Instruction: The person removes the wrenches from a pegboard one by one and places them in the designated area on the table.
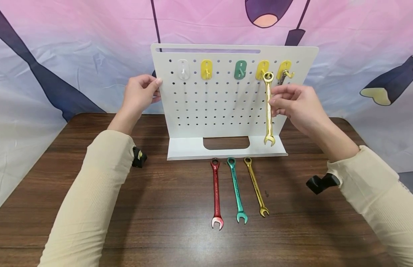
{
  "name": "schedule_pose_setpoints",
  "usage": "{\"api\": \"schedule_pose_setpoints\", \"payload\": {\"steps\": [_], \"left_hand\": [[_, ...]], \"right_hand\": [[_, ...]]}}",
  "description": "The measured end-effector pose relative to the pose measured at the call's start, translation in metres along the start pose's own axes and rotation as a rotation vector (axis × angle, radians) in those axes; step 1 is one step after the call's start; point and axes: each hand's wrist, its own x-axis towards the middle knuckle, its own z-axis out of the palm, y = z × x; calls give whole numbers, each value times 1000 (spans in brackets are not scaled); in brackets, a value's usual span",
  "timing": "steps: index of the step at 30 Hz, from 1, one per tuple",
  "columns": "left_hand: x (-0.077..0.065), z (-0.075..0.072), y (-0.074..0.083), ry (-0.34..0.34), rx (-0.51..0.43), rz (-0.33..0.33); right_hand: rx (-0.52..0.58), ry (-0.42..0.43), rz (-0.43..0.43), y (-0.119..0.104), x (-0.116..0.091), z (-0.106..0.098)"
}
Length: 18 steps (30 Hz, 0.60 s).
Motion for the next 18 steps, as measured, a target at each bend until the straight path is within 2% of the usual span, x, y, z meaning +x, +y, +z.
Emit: {"api": "schedule_pose_setpoints", "payload": {"steps": [9, 18], "left_hand": [[0, 0, 0, -1, 2, -5], [0, -1, 0, -1, 1, -7]], "right_hand": [[16, -3, 4, -2, 1, 2], [26, -5, -29, -5, 1, 3]]}}
